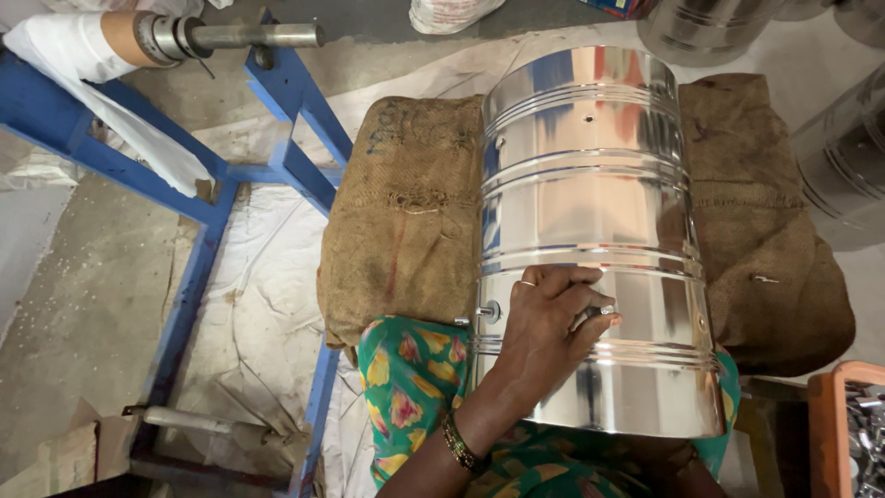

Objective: The person sits on the floor and attaches metal fasteners to a large cylindrical container resting on their lap. They repeatedly pick fasteners from a nearby orange bin, insert them into holes on the container, and tighten them by hand.

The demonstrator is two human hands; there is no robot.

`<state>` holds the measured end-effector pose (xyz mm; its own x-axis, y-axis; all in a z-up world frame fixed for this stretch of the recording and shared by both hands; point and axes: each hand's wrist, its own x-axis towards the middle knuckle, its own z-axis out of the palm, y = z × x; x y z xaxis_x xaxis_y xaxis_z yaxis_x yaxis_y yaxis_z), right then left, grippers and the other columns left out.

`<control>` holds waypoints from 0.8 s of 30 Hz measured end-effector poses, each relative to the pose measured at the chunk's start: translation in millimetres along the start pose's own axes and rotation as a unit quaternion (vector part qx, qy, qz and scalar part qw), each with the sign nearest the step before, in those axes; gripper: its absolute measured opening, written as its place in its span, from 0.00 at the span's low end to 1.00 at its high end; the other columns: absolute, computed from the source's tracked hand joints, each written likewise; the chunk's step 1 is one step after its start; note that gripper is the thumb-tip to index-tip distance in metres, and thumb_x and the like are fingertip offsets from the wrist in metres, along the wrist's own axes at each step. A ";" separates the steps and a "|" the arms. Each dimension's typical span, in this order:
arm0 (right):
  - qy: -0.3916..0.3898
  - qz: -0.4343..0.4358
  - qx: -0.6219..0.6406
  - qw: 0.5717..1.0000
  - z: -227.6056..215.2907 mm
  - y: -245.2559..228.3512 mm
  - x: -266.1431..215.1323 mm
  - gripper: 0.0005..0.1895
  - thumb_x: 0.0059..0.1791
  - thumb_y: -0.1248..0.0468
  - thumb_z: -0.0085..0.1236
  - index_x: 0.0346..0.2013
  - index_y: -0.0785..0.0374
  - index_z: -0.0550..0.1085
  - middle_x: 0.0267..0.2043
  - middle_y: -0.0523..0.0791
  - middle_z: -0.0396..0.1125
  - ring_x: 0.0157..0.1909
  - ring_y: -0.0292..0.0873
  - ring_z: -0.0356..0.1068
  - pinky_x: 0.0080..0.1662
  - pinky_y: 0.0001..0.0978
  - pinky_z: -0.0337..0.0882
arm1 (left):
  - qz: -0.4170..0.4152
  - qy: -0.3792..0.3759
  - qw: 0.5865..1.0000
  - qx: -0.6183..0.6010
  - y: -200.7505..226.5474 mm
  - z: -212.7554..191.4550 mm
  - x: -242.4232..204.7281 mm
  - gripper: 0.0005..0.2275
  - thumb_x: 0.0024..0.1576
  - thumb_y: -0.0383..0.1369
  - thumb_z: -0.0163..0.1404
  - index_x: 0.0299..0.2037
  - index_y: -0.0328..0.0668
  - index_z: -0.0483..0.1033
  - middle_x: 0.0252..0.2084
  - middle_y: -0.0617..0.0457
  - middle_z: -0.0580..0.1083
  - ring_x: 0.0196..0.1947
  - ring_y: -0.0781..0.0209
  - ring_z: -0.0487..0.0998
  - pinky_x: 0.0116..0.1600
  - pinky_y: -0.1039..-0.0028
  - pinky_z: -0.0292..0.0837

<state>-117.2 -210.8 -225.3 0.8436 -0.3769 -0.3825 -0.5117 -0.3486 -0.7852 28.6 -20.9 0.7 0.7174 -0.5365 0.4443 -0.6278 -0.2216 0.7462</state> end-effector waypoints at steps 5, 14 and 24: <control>-0.001 0.002 -0.002 1.000 -0.2 2.1 -0.9 0.15 0.50 0.63 0.57 0.50 0.67 0.74 0.45 0.54 0.74 0.46 0.50 0.74 0.48 0.42 0.75 | -0.001 -0.001 1.000 -0.002 -1.5 0.6 -1.5 0.07 0.56 0.32 0.61 0.40 0.39 0.80 0.53 0.50 0.76 0.54 0.52 0.72 0.58 0.62 0.64; 0.001 0.001 0.002 1.000 1.6 3.2 0.7 0.16 0.50 0.62 0.57 0.50 0.67 0.75 0.45 0.54 0.74 0.47 0.50 0.74 0.48 0.42 0.75 | 0.009 0.014 1.000 -0.009 -1.4 2.3 -0.3 0.07 0.55 0.32 0.62 0.39 0.39 0.80 0.52 0.50 0.77 0.53 0.52 0.73 0.58 0.62 0.65; 0.010 0.002 0.004 1.000 -1.0 4.3 1.7 0.16 0.50 0.62 0.57 0.49 0.67 0.75 0.45 0.54 0.74 0.47 0.51 0.74 0.48 0.43 0.75 | 0.010 0.011 1.000 -0.012 -0.2 3.0 0.4 0.08 0.55 0.32 0.62 0.40 0.39 0.80 0.52 0.50 0.77 0.54 0.53 0.74 0.59 0.63 0.66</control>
<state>-118.1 -213.8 -228.9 0.8380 -0.3961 -0.3754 -0.5137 -0.3404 -0.7876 28.1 -23.6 -0.7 0.7113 -0.5233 0.4693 -0.6348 -0.1916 0.7485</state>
